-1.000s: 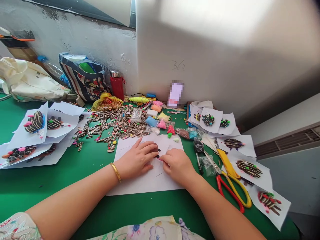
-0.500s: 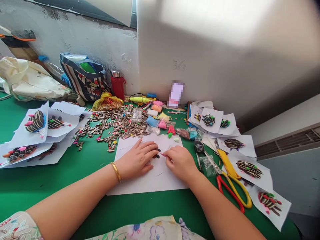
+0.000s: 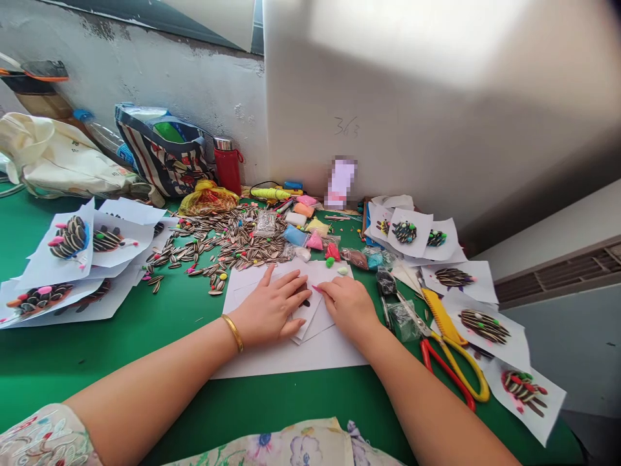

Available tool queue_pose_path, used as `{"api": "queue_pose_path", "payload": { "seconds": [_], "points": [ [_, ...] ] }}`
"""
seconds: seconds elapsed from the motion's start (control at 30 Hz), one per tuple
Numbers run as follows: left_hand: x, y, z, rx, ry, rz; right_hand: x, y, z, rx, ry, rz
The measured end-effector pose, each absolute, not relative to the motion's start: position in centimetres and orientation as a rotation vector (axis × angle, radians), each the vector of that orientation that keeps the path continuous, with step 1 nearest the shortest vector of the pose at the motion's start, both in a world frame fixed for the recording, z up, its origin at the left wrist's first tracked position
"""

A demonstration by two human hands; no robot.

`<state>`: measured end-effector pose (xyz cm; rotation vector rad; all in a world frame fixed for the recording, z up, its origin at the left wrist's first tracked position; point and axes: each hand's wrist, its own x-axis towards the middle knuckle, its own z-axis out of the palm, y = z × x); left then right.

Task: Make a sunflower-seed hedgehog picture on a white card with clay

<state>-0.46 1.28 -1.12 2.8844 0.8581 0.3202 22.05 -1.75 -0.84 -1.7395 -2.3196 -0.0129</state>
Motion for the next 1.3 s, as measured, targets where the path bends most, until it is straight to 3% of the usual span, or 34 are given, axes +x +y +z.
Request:
{"api": "queue_pose_path", "payload": {
  "seconds": [0.6, 1.3],
  "points": [
    [0.36, 1.25, -1.27, 2.923, 0.905, 0.391, 22.08, -1.64, -1.00, -1.784, -2.325, 0.055],
    [0.04, 1.61, -0.57, 2.834, 0.915, 0.494, 21.80, -1.70, -1.42, -1.631, -2.358, -0.187]
  ]
}}
